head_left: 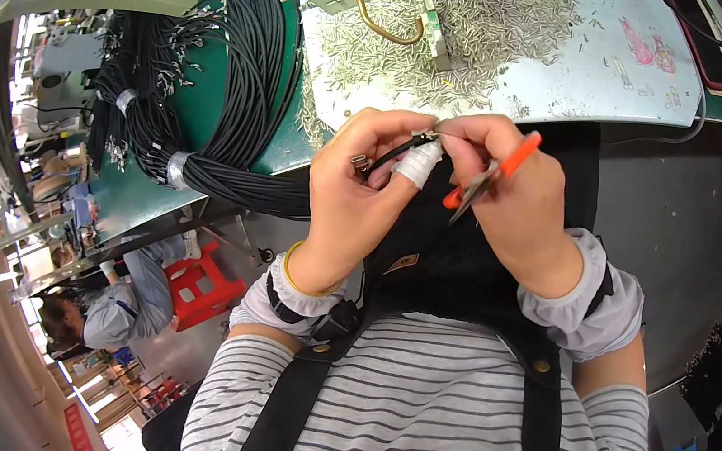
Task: The person trims the ends of wires using shears and then inserts them into a machine to be processed. After removing the wires from the machine, the person trims the excess material with the shears.
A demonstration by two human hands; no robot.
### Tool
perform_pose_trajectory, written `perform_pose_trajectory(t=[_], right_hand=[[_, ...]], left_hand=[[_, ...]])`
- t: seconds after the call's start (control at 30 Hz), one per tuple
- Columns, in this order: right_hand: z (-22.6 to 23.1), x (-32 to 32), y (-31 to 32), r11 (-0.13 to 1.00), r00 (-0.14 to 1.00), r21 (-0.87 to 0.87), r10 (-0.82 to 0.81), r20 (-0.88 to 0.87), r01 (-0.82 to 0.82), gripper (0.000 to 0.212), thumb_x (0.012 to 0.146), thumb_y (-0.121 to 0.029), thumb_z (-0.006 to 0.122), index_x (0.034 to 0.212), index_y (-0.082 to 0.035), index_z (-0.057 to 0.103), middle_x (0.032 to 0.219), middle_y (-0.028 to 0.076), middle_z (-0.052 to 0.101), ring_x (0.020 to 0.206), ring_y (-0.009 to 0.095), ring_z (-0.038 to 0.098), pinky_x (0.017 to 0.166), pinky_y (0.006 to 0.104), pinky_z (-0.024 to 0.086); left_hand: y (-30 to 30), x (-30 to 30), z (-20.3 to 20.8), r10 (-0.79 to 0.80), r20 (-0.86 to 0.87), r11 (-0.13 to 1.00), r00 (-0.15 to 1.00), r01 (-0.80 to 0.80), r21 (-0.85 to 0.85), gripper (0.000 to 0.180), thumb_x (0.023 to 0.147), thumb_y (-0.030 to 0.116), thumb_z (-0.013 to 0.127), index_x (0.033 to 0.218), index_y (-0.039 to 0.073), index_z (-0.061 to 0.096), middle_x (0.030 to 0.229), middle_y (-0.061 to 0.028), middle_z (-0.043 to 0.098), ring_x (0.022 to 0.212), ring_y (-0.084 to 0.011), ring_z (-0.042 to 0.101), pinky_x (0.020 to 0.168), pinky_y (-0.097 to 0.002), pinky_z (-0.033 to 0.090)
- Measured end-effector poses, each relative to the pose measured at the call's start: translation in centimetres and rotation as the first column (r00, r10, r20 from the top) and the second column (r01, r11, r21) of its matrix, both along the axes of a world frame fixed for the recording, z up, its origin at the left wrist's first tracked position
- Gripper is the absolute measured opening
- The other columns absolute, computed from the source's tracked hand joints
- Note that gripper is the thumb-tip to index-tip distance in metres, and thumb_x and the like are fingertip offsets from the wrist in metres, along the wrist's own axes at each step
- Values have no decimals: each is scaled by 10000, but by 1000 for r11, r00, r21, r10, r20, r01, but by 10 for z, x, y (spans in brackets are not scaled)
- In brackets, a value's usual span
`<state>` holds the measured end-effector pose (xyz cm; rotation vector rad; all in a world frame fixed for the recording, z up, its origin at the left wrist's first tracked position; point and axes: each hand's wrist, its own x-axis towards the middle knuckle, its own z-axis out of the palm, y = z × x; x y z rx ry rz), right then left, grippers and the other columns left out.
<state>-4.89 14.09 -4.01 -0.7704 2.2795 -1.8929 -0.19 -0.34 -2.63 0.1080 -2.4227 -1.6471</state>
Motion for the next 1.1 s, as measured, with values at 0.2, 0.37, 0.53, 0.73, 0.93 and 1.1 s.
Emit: perform_pose_trajectory(t=[0.2, 0.37, 0.53, 0.73, 0.93, 1.1], right_hand=[[-7, 3, -5, 981, 882, 66, -131, -453, 180, 58, 820, -32, 544, 858, 6, 523, 696, 31, 574, 557, 79, 540, 480, 208, 417], [1, 5, -6, 990, 990, -130, -39, 136, 57, 60, 845, -61, 518, 854, -2, 512, 692, 29, 547, 553, 90, 533, 491, 211, 423], [-3, 4, -3, 992, 982, -123, 4, 188, 19, 94, 869, -89, 484, 881, 3, 499, 728, 43, 536, 575, 100, 532, 513, 214, 434], [6, -2, 1, 903, 840, -429, 229, 492, 5, 125, 884, -108, 459, 900, 13, 485, 780, 61, 533, 627, 113, 548, 546, 212, 445], [0, 7, -2, 923, 870, -380, 142, 472, 55, 132, 886, -119, 457, 896, 9, 485, 786, 64, 536, 637, 115, 553, 564, 219, 460], [4, 11, -1, 995, 994, 21, -99, -44, 100, 133, 883, -121, 463, 896, 10, 486, 774, 63, 545, 639, 113, 556, 596, 224, 480]], left_hand=[[10, 0, 6, 66, -34, 998, 997, -65, 7, 182, 671, -88, 597, 821, 3, 553, 736, -1, 518, 635, -35, 488, 515, -149, 364], [15, -2, 6, 86, -123, 996, 989, -85, 13, 199, 660, -82, 613, 827, 10, 553, 719, -31, 521, 603, -70, 494, 500, -173, 374], [9, -1, 6, -48, -249, 939, 967, -41, -341, 209, 669, -75, 622, 844, 14, 548, 725, -39, 522, 600, -85, 497, 503, -188, 383], [18, -3, 6, 94, -94, 995, 991, -89, 54, 196, 675, -72, 622, 838, 16, 558, 726, -34, 519, 594, -83, 488, 494, -205, 386], [9, -2, 4, 51, -140, 991, 989, -67, -117, 214, 681, -64, 625, 870, 13, 558, 730, -40, 522, 595, -80, 481, 506, -211, 394], [14, 0, 5, -43, -290, 956, 956, -44, -288, 227, 702, -53, 624, 909, 11, 554, 737, -31, 526, 603, -61, 474, 517, -193, 381]])
